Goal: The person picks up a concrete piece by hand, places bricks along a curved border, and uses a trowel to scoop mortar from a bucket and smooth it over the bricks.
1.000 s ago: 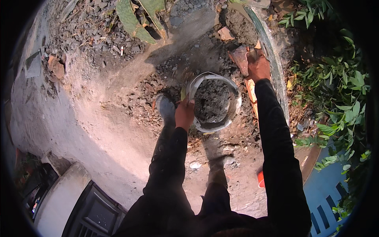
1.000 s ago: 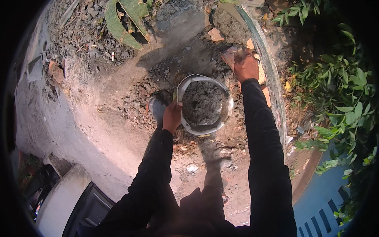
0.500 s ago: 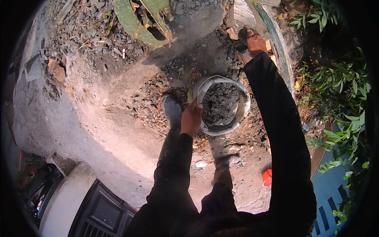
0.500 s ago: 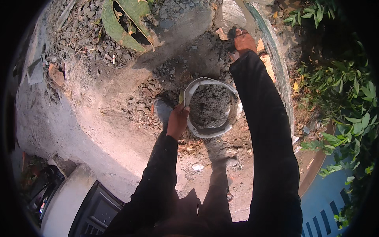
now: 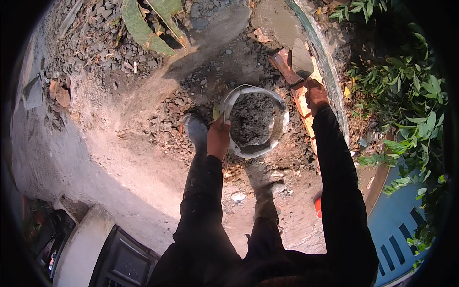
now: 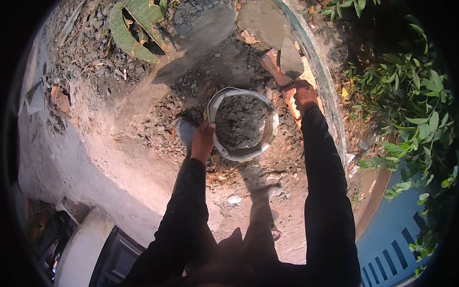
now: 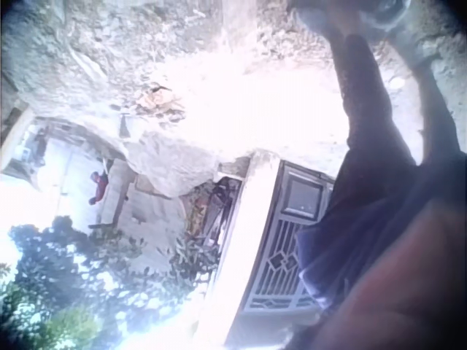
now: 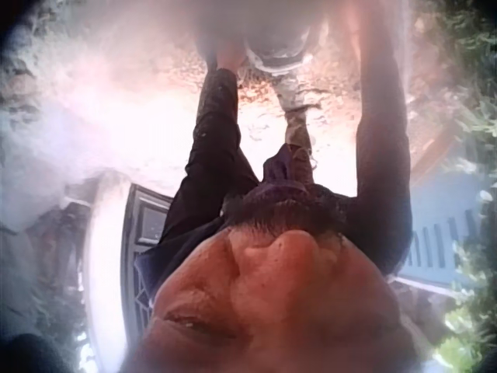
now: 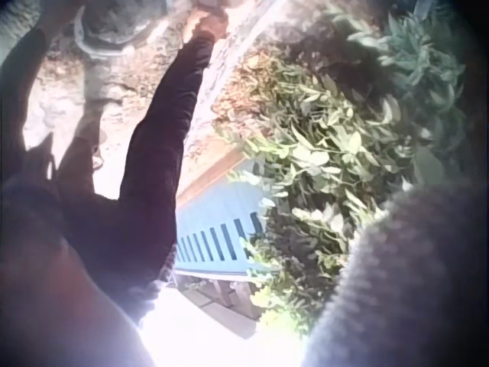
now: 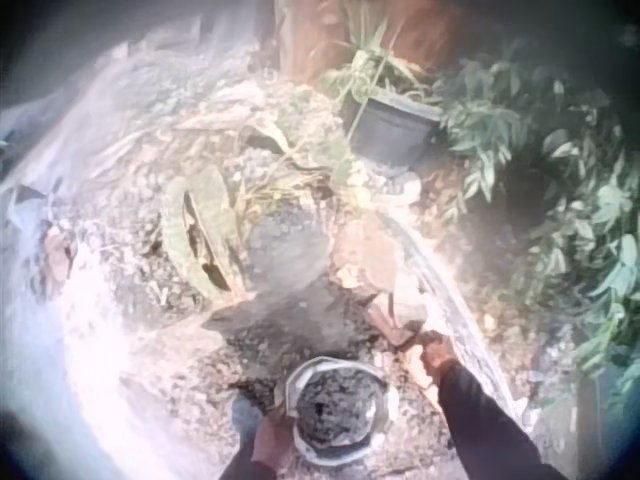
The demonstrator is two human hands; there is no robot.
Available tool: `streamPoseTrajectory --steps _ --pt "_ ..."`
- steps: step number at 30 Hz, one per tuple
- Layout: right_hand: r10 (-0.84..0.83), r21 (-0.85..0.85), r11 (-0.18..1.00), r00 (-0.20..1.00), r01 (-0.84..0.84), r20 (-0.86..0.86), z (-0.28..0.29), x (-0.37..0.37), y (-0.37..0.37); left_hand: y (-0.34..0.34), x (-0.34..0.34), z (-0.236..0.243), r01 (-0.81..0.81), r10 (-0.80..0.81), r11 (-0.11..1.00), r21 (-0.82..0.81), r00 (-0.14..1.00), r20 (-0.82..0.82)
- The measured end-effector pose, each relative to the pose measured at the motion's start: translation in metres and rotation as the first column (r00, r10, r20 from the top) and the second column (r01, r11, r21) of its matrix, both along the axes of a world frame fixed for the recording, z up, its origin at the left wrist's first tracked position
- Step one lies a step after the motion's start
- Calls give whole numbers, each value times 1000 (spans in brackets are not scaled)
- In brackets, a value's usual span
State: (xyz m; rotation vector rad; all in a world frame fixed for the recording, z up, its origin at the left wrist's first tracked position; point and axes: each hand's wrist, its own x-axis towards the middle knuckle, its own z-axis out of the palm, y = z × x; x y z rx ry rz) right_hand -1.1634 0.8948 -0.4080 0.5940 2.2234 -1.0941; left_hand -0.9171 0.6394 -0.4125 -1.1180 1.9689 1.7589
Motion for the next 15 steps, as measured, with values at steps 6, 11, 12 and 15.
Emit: streamPoseTrajectory --steps 6,11,12,15 --pt "582 271 805 790 -528 -192 74 172 61 3 4 -2 4 -4 1000 -24 1000 -11" --pt "688 451 582 705 -677 171 11 204 13 7 9 -18 -20 21 1000 -14 999 30" --pt "674 458 584 715 -670 186 -22 196 -10 10 7 -19 -26 26 1000 8 999 43" --pt "637 324 673 744 -665 202 -79 192 -37 10 11 -10 15 -13 1000 -25 998 60"
